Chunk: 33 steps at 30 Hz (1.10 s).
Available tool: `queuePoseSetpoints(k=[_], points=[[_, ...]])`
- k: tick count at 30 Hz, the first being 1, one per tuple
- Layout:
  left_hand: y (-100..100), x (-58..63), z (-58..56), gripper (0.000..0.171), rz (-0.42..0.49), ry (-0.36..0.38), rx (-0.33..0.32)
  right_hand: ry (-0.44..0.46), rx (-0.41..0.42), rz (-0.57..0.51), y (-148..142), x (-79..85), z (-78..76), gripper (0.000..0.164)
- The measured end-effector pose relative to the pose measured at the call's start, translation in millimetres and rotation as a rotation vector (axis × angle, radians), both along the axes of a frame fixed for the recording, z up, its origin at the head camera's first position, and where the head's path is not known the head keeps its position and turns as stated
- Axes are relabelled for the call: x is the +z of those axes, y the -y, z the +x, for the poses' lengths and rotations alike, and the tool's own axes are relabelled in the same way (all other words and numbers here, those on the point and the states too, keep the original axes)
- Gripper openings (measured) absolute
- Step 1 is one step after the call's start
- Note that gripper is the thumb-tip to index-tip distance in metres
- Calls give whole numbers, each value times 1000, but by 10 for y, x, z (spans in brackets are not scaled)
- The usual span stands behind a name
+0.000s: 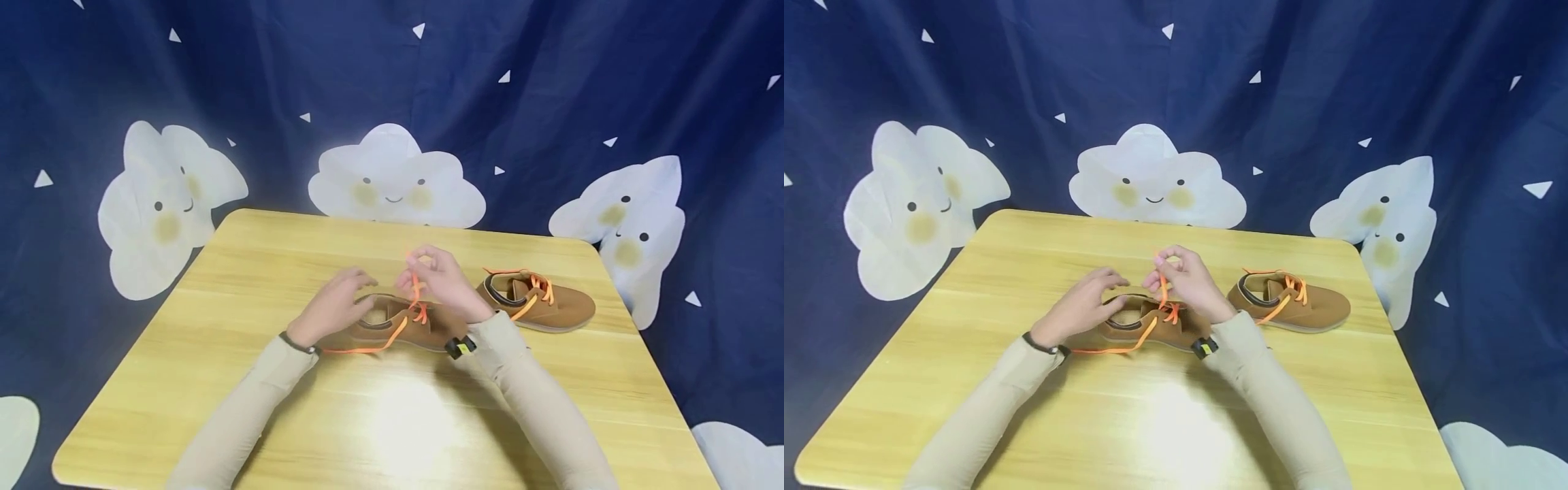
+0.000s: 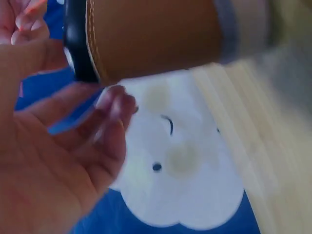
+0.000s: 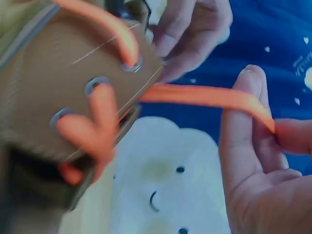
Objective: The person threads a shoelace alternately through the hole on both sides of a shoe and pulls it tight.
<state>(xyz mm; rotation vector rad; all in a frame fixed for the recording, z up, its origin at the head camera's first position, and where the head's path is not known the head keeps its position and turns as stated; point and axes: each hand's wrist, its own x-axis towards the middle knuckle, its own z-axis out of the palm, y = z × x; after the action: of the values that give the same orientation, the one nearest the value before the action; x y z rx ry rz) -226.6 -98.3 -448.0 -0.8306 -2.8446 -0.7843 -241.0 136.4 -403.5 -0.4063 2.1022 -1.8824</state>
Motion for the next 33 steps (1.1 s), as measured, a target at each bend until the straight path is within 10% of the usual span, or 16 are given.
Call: queuePoseSetpoints(k=[7, 18, 33], points=[[-370, 2, -232, 17, -66, -37, -241, 111, -69, -7, -271, -212, 155, 24], [-452, -65, -298, 20, -26, 86, -169, -12, -55, 281, -360, -467, 205, 18], [-463, -68, -297, 20, -17, 129, -138, -109, -85, 285, -311, -554, 220, 16]])
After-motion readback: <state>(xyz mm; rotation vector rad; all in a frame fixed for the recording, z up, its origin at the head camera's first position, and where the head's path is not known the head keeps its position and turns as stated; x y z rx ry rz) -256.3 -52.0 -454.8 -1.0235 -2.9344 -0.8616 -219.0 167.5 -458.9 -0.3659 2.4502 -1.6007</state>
